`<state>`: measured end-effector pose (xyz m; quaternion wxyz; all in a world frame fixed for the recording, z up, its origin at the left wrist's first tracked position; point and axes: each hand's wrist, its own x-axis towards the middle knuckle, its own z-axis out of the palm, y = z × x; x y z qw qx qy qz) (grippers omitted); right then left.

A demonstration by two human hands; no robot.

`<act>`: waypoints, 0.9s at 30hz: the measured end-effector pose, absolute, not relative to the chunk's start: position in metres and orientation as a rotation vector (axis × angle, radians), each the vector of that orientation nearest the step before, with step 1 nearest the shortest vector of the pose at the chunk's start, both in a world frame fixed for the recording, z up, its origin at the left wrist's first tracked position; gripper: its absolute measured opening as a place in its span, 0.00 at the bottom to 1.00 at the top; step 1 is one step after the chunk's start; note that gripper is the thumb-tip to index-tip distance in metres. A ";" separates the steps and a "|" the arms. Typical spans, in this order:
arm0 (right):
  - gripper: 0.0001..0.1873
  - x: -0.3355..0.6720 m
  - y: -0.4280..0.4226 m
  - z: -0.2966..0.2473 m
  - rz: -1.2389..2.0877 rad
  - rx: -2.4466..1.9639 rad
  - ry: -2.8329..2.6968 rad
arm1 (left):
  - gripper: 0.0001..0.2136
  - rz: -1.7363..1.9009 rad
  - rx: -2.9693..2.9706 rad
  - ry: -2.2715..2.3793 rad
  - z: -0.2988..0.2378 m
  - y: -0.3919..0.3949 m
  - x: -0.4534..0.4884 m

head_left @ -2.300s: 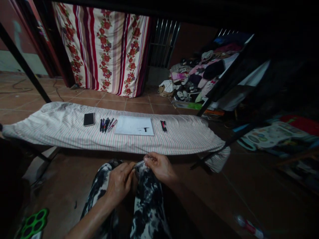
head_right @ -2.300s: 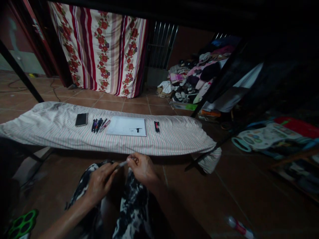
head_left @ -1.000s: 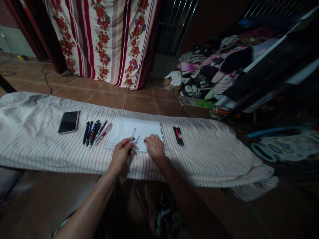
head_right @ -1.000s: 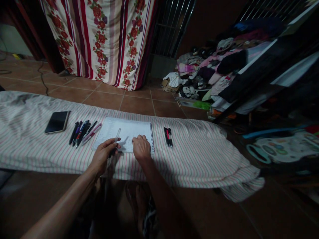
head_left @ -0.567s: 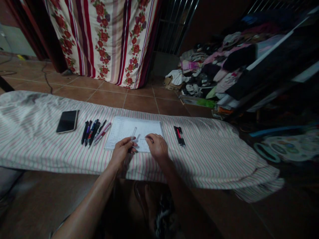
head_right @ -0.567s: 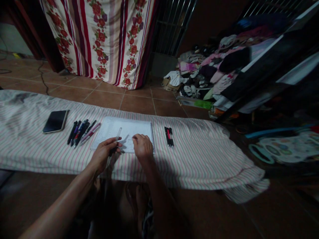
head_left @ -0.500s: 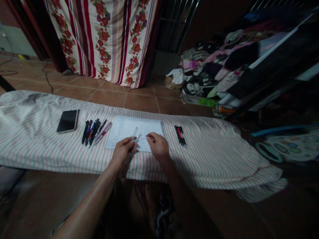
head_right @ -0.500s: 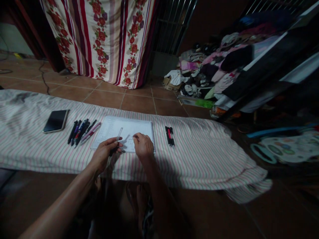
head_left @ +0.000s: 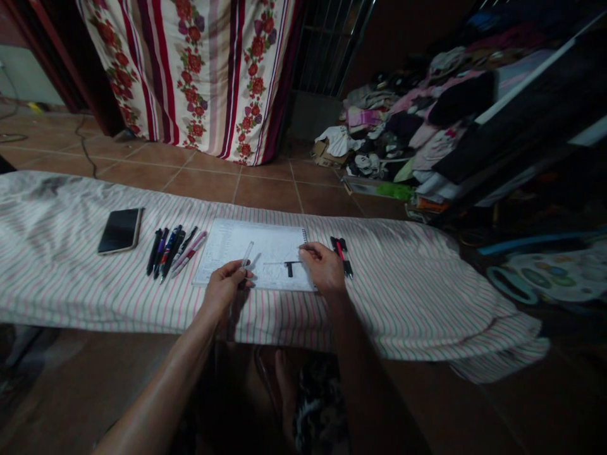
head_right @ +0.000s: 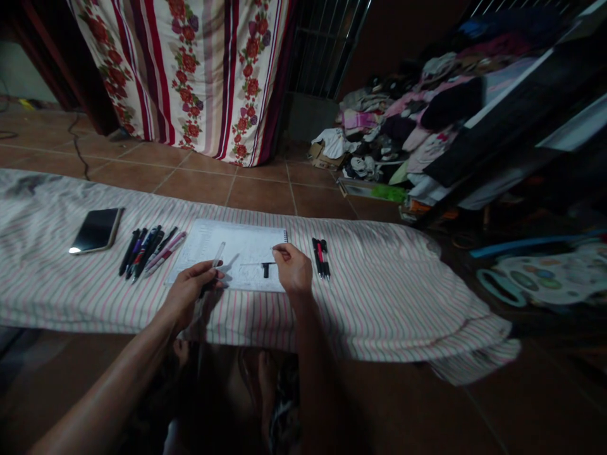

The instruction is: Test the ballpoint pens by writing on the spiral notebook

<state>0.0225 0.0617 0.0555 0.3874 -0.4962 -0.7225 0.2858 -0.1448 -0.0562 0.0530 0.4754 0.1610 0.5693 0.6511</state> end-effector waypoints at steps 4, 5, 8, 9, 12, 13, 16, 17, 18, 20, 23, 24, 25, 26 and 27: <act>0.09 0.026 0.064 0.048 0.706 -1.285 -1.876 | 0.15 1.590 0.416 1.392 0.052 -0.056 -0.142; 0.09 0.026 0.064 0.047 0.699 -1.295 -1.891 | 0.15 1.589 0.411 1.393 0.051 -0.055 -0.142; 0.08 0.026 0.064 0.043 0.683 -1.340 -1.917 | 0.15 1.583 0.378 1.403 0.051 -0.054 -0.142; 0.08 0.025 0.063 0.042 0.681 -1.352 -1.925 | 0.15 1.580 0.368 1.408 0.051 -0.053 -0.142; 0.07 0.018 0.059 0.041 0.636 -1.337 -2.044 | 0.14 1.566 0.351 1.414 0.051 -0.052 -0.141; 0.07 0.014 0.056 0.041 0.590 -1.308 -2.121 | 0.14 1.560 0.348 1.413 0.050 -0.052 -0.141; 0.06 0.003 0.049 0.039 0.406 -1.179 -2.364 | 0.14 1.537 0.348 1.408 0.050 -0.053 -0.140; 0.06 0.000 0.047 0.038 0.352 -1.141 -2.425 | 0.14 1.530 0.348 1.405 0.049 -0.053 -0.140; 0.06 -0.003 0.045 0.037 0.310 -1.111 -2.473 | 0.14 1.524 0.351 1.400 0.049 -0.053 -0.140; 0.07 -0.008 0.043 0.033 0.258 -1.072 -2.545 | 0.14 1.517 0.356 1.382 0.047 -0.053 -0.139; 0.08 -0.013 0.041 0.028 0.211 -1.060 -2.599 | 0.12 1.507 0.344 1.342 0.045 -0.052 -0.137; 0.08 -0.013 0.041 0.027 0.196 -1.059 -2.604 | 0.11 1.498 0.332 1.335 0.044 -0.052 -0.135; 0.08 -0.014 0.041 0.027 0.182 -1.061 -2.604 | 0.10 1.485 0.321 1.329 0.043 -0.051 -0.134; 0.08 -0.014 0.040 0.027 0.169 -1.067 -2.600 | 0.09 1.472 0.309 1.322 0.043 -0.051 -0.132; 0.08 -0.014 0.040 0.027 0.157 -1.075 -2.597 | 0.07 1.458 0.296 1.315 0.043 -0.050 -0.131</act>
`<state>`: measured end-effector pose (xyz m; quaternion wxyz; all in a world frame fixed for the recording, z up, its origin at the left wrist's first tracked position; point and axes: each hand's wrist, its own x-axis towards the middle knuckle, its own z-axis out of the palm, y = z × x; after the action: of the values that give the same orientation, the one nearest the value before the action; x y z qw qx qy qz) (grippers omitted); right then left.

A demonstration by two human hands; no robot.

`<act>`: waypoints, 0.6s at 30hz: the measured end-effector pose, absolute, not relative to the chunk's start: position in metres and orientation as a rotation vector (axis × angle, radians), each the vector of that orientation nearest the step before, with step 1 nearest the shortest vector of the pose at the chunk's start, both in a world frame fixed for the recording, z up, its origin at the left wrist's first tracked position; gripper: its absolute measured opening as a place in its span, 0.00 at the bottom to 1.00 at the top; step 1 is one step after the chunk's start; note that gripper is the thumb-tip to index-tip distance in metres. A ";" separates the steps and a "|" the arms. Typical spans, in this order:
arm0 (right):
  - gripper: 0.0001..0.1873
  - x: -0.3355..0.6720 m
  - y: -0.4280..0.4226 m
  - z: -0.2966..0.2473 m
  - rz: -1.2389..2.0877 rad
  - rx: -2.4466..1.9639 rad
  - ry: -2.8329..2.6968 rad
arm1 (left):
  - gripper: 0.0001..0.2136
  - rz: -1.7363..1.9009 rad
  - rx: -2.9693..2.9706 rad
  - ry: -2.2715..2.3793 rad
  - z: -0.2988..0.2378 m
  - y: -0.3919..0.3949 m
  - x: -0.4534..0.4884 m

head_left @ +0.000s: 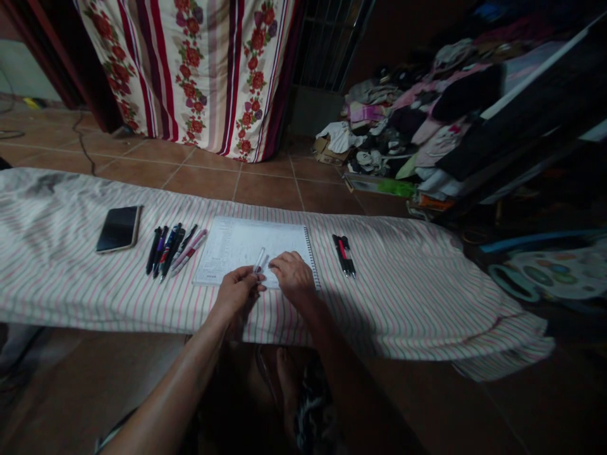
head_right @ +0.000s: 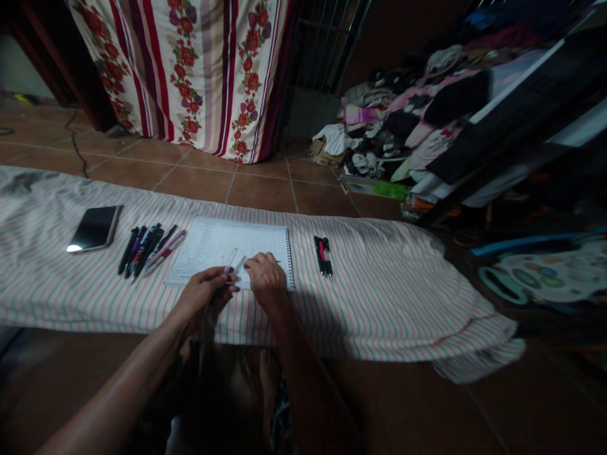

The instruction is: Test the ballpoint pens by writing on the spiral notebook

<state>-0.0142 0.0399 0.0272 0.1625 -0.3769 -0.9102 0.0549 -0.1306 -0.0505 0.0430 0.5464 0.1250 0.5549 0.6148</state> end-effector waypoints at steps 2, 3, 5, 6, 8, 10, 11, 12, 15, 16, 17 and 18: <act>0.08 -0.014 0.039 0.029 0.141 -1.093 -2.598 | 0.05 1.438 0.273 1.297 0.044 -0.050 -0.128; 0.09 -0.014 0.038 0.030 0.136 -1.099 -2.599 | 0.04 1.430 0.266 1.287 0.045 -0.051 -0.126; 0.09 -0.015 0.037 0.031 0.134 -1.097 -2.597 | 0.04 1.419 0.252 1.277 0.048 -0.051 -0.124; 0.09 -0.014 0.037 0.031 0.138 -1.091 -2.590 | 0.04 1.416 0.247 1.269 0.048 -0.051 -0.124; 0.09 -0.014 0.037 0.030 0.151 -1.080 -2.567 | 0.05 1.407 0.233 1.240 0.049 -0.051 -0.123; 0.09 -0.011 0.040 0.031 0.168 -1.079 -2.531 | 0.05 1.399 0.227 1.212 0.049 -0.050 -0.122; 0.09 -0.009 0.041 0.032 0.179 -1.089 -2.500 | 0.05 1.397 0.228 1.208 0.049 -0.049 -0.121; 0.09 -0.007 0.044 0.033 0.196 -1.108 -2.459 | 0.05 1.397 0.231 1.213 0.049 -0.049 -0.120; 0.07 0.002 0.050 0.039 0.276 -1.230 -2.307 | 0.05 1.387 0.252 1.252 0.049 -0.048 -0.118; 0.06 0.005 0.052 0.041 0.297 -1.293 -2.260 | 0.05 1.377 0.261 1.266 0.049 -0.048 -0.118; 0.05 0.008 0.053 0.042 0.311 -1.352 -2.228 | 0.05 1.369 0.268 1.279 0.049 -0.048 -0.118; 0.04 0.012 0.053 0.042 0.319 -1.415 -2.203 | 0.05 1.361 0.274 1.292 0.048 -0.049 -0.118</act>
<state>0.0115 0.0532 0.0421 0.2494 -0.5194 -0.8089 0.1172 -0.1179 -0.0487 0.0484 0.5832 0.1173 0.5534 0.5829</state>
